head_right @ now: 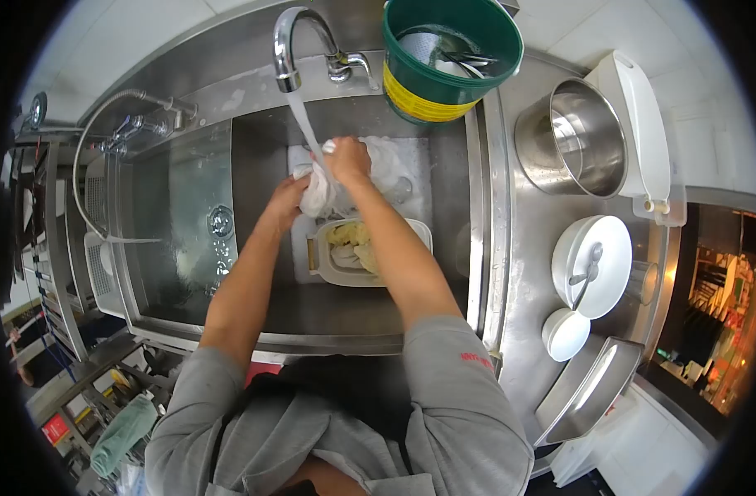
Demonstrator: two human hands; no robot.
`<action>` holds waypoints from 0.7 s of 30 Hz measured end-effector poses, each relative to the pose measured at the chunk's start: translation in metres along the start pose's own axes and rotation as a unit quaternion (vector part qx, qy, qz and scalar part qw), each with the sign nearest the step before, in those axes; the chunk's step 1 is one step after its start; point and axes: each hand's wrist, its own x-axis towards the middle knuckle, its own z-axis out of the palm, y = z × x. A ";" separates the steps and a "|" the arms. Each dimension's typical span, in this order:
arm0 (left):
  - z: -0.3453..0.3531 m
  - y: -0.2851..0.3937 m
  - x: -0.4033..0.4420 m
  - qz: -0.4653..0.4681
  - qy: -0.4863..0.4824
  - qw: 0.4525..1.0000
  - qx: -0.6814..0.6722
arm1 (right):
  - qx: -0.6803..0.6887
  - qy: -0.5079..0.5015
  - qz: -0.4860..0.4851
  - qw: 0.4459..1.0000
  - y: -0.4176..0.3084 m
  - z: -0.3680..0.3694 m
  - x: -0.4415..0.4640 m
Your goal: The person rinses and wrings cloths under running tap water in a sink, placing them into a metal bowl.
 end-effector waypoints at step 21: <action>0.045 0.020 -0.039 0.002 0.037 0.968 -0.248 | 0.385 0.081 -0.011 0.919 -0.005 0.020 -0.030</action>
